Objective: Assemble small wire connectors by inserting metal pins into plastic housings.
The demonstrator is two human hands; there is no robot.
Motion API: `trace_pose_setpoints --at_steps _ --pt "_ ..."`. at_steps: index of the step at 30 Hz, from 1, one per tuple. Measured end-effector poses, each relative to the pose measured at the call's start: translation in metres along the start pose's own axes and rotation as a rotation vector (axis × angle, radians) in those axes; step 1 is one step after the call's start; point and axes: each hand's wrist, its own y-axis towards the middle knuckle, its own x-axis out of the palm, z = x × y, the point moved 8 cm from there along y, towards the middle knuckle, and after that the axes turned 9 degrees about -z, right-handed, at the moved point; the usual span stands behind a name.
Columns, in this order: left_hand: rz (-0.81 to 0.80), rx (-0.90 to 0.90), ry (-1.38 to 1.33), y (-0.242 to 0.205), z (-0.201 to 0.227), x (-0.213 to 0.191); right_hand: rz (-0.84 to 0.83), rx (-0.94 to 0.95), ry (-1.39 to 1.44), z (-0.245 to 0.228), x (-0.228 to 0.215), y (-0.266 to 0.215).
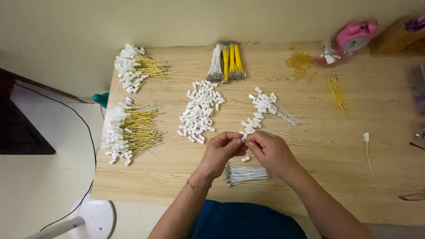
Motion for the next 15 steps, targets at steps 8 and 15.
trace_pose_setpoints --at_steps 8,15 --pt "0.055 -0.124 0.204 0.016 -0.027 -0.028 -0.026 0.043 -0.086 0.084 0.042 0.008" --pt "0.509 -0.093 1.075 -0.015 0.010 -0.122 -0.118 -0.033 -0.459 0.170 0.094 -0.001"
